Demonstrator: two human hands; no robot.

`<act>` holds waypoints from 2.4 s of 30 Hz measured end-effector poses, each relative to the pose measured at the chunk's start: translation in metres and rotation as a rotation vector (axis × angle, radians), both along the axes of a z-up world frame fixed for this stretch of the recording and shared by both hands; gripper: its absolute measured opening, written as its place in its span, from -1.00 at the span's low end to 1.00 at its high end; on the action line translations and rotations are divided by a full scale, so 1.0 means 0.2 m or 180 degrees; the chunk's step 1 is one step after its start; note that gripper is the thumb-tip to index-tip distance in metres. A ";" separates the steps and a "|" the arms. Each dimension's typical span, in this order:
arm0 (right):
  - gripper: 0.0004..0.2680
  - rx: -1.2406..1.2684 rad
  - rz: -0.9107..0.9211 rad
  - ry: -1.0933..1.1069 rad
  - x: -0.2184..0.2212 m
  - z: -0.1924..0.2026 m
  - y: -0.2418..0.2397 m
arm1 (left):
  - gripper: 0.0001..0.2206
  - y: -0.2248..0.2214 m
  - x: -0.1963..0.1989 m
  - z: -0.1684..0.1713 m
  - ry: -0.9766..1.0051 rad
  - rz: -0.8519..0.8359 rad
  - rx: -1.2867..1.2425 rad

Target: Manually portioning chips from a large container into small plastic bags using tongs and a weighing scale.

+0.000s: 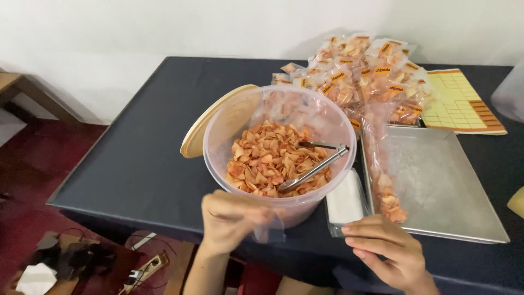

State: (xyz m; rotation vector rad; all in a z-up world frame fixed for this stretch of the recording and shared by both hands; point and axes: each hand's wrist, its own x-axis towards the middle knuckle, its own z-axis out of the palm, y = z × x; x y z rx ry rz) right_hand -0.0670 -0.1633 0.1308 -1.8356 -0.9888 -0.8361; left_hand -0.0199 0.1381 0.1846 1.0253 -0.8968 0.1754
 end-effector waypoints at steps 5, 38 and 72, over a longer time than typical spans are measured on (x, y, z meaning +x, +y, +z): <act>-0.86 -0.0592 -0.0242 -0.0037 0.04 0.15 -0.06 | -0.79 0.11 0.09 -0.04 0.0233 0.0744 -0.0108; -0.71 -0.5197 -0.0878 0.2174 0.93 0.67 0.40 | -0.78 0.38 0.13 0.15 0.0432 0.1588 -0.0185; -0.92 -0.4564 -0.1478 0.0927 0.91 0.52 0.17 | -0.84 0.22 0.30 0.06 0.0256 0.2018 -0.0860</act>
